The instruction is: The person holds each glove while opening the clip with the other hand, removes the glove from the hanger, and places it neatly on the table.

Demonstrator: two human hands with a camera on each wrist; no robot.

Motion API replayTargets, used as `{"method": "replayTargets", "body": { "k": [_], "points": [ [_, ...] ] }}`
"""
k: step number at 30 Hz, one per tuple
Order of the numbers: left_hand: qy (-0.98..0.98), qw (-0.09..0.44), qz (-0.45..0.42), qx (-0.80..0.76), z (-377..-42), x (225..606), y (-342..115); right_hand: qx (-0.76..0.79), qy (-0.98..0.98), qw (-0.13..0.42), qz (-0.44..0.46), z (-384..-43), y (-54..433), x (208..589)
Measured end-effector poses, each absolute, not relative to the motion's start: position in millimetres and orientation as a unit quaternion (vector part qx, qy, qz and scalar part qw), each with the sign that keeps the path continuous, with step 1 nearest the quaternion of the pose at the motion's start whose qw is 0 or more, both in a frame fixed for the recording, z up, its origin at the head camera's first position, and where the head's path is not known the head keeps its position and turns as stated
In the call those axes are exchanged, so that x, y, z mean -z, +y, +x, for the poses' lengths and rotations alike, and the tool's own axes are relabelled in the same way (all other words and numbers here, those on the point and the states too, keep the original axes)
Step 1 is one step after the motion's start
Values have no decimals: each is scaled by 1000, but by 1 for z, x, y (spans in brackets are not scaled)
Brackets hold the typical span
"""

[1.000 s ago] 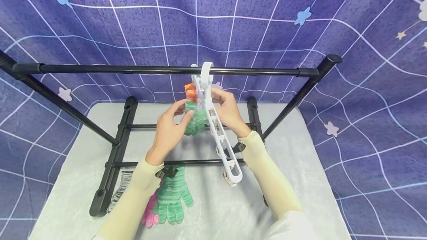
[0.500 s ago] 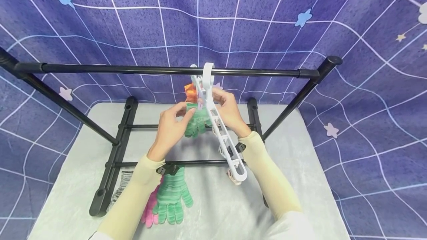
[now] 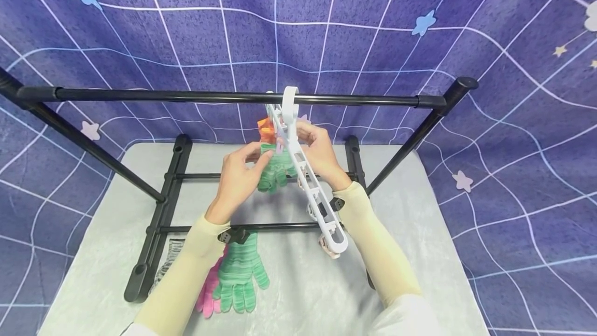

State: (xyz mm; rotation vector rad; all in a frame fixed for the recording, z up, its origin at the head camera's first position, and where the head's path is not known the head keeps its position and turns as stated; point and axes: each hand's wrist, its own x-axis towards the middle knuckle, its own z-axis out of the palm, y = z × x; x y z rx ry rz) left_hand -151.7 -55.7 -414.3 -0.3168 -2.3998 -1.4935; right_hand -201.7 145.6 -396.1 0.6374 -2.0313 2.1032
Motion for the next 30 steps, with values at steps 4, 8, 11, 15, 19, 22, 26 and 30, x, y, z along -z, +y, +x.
{"method": "replayTargets", "body": {
  "k": [4, 8, 11, 15, 19, 22, 26, 30],
  "points": [
    [-833, 148, -110, 522, -151, 414, -56, -697, -682, 72, 210, -202, 147, 396],
    [-832, 151, -112, 522, -150, 413, -55, -693, -684, 81, 213, -203, 147, 396],
    [-831, 156, -114, 521, -151, 414, -55, -698, -679, 83, 211, -203, 147, 396],
    [-833, 159, -114, 517, -151, 414, -55, -708, -669, 87, 209, -203, 146, 397],
    [-834, 158, -110, 517, -150, 414, -55, -704, -667, 99, 222, -204, 146, 398],
    [-833, 156, -106, 520, -149, 414, -54, -704, -664, 103, 232, -204, 146, 399],
    [-834, 153, -101, 521, -149, 415, -54, -713, -652, 97, 238, -204, 146, 399],
    [-834, 150, -101, 522, -149, 416, -54, -720, -643, 97, 244, -203, 146, 398]
  ]
}}
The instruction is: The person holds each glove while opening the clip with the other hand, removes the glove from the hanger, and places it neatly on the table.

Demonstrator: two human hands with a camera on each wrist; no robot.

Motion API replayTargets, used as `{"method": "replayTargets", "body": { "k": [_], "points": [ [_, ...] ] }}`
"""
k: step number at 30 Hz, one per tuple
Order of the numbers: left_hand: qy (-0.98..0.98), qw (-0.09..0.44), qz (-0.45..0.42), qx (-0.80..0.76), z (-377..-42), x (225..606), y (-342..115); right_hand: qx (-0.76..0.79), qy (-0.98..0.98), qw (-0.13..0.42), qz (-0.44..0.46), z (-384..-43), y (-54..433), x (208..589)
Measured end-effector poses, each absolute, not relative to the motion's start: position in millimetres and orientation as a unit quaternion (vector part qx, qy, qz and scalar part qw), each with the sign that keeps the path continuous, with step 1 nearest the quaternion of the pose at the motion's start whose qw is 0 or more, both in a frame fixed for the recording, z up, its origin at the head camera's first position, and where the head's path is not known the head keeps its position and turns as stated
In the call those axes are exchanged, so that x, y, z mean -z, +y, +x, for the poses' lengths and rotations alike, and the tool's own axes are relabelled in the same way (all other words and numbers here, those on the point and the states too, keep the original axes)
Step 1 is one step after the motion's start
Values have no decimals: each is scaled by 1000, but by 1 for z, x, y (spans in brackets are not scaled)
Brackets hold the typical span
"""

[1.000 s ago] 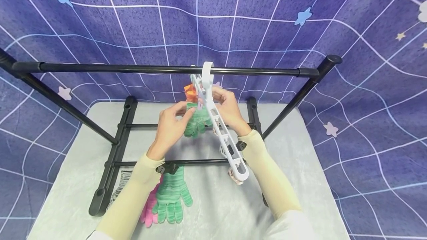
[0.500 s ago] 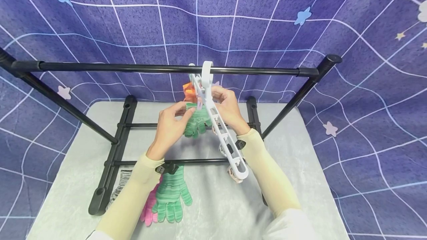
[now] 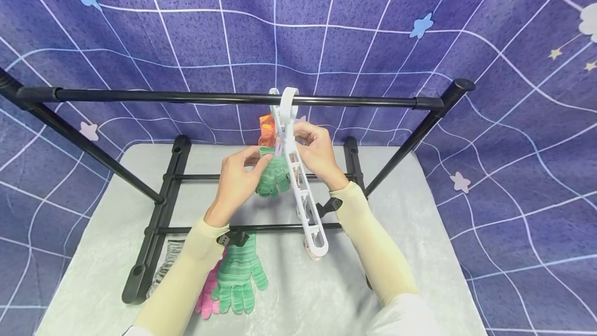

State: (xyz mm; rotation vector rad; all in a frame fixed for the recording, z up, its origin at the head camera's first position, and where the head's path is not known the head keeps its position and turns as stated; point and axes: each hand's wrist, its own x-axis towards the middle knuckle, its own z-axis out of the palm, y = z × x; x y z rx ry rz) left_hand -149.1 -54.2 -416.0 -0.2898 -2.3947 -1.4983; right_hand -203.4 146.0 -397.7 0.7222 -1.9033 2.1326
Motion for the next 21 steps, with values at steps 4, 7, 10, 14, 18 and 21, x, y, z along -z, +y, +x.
{"method": "replayTargets", "body": {
  "k": [4, 7, 10, 14, 18, 21],
  "points": [
    [-835, 145, -98, 521, -148, 417, -54, -726, -637, 94, 242, -204, 146, 398],
    [-837, 141, -95, 521, -148, 418, -55, -729, -635, 93, 240, -204, 146, 398],
    [-837, 136, -95, 521, -147, 419, -56, -730, -633, 92, 238, -203, 146, 398],
    [-838, 132, -97, 520, -146, 421, -58, -726, -638, 95, 238, -203, 146, 398],
    [-840, 129, -97, 517, -144, 423, -59, -718, -648, 98, 234, -202, 145, 396],
    [-842, 130, -98, 515, -143, 424, -60, -714, -653, 100, 232, -201, 144, 395]
  ]
}}
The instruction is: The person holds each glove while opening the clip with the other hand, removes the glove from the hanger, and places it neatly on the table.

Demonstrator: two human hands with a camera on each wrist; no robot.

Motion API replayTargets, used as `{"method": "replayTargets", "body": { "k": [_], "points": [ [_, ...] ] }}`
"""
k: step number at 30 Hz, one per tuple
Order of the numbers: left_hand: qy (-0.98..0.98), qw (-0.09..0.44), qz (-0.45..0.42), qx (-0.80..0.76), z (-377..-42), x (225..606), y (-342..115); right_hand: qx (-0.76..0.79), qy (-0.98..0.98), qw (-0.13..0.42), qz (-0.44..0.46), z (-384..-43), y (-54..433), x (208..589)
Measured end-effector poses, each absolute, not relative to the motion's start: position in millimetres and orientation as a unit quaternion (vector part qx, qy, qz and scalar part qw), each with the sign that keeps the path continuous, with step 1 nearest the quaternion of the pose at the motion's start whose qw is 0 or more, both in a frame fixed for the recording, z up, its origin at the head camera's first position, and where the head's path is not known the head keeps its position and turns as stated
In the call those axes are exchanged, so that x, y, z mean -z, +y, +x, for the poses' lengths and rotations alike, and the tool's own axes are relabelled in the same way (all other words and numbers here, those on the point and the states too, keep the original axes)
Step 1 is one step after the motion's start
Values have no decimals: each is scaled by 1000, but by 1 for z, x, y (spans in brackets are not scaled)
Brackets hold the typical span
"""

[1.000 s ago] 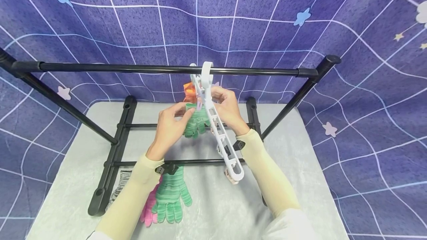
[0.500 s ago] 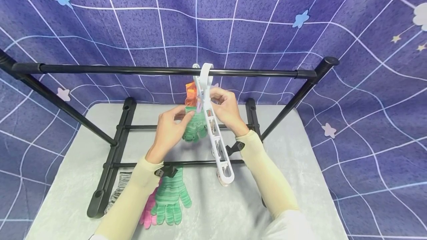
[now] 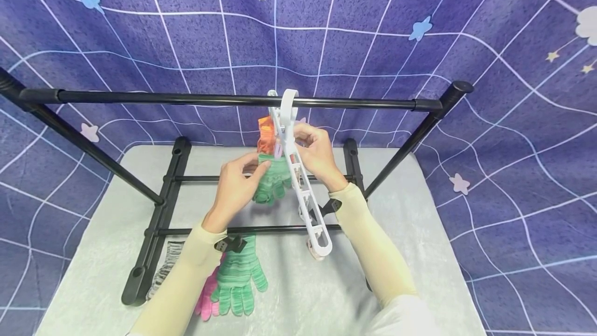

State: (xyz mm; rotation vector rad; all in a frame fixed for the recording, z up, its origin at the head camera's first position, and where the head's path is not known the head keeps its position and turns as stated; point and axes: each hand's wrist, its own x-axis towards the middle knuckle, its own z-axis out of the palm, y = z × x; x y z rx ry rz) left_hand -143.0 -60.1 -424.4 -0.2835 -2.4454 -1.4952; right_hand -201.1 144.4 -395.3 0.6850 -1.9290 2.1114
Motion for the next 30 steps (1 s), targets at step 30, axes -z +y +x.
{"method": "replayTargets", "body": {
  "k": [30],
  "points": [
    [-829, 82, -91, 546, -100, 439, -70, -729, -636, 92, 235, -202, 147, 398]
  ]
}}
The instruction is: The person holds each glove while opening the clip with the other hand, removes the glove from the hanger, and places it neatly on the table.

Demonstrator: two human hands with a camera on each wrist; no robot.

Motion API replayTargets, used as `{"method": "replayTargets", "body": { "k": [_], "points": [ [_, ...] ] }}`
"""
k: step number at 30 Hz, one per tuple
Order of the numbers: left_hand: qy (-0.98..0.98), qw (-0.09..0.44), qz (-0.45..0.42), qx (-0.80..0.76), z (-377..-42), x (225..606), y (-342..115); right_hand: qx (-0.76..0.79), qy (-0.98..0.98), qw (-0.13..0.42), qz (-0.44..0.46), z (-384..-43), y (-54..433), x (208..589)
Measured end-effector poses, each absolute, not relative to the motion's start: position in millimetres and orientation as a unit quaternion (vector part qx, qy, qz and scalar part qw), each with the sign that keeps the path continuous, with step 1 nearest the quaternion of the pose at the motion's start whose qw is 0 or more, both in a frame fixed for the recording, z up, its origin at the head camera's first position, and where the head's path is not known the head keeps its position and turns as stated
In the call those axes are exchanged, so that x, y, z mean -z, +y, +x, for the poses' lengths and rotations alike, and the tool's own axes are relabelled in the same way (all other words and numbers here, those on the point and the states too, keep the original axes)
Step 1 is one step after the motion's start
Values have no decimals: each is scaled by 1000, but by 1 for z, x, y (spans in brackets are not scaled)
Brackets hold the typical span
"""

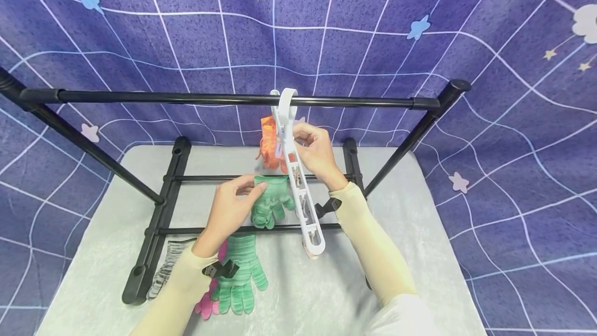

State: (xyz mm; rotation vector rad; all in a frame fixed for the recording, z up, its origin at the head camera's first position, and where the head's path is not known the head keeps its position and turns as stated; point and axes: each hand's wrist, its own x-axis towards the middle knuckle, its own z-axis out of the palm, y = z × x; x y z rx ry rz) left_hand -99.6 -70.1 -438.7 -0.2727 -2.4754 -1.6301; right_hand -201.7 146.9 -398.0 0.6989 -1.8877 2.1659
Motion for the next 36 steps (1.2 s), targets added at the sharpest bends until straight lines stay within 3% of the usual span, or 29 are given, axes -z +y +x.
{"method": "replayTargets", "body": {
  "k": [11, 26, 36],
  "points": [
    [-820, 44, -84, 564, -72, 451, -73, -728, -638, 89, 233, -199, 150, 398],
    [-791, -76, -48, 605, -32, 468, -69, -720, -643, 94, 243, -201, 148, 398],
    [-783, -119, -52, 608, -17, 482, -67, -717, -644, 97, 248, -201, 147, 398]
  ]
}}
